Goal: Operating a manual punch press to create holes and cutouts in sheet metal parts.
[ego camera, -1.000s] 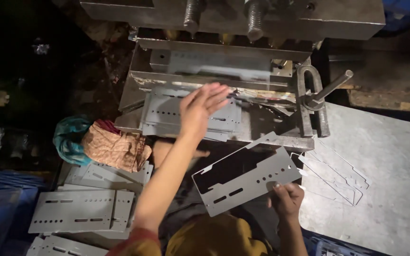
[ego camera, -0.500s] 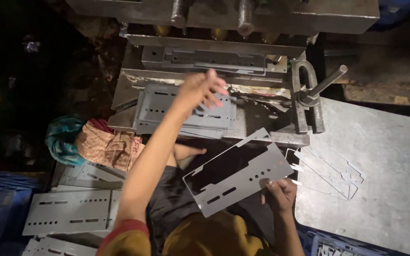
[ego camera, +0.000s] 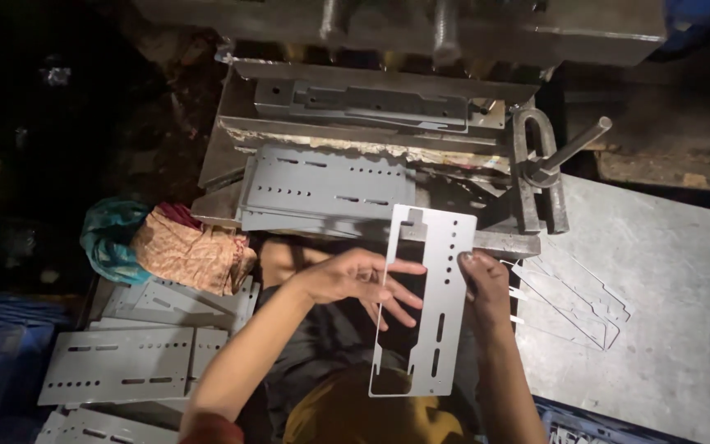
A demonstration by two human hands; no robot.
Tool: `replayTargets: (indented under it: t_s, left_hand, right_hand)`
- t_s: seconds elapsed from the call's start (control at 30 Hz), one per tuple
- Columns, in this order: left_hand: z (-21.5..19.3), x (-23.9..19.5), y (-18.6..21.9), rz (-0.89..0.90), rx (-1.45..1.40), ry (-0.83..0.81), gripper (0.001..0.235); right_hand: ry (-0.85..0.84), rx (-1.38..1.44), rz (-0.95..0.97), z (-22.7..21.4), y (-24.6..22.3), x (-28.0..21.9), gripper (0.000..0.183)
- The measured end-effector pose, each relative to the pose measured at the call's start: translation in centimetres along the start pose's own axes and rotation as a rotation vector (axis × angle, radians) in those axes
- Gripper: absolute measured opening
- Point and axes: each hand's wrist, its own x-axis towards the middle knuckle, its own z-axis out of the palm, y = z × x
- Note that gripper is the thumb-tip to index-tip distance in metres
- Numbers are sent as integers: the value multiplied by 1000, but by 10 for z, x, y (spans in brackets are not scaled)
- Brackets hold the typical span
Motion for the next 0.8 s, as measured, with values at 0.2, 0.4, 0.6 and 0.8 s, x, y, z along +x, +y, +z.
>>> replayTargets:
  t_s: [0.2,0.4,0.6,0.8]
  left_hand:
    - [20,-38,-41,466,-8,406,61]
    - [15,-87,-64,692,57,924,62]
    - [27,-78,-19,791,92,1131,64]
    - [-44,-5,22,998,-110,839,64]
  right_hand:
    - [-20,-36,-36,54,-27,28,7]
    - [-76,-183,-113,121,-69,92,16]
    - [-5,62,-209,141,-54,151,22]
    - [-68,-379,-708,85,-51,32,32]
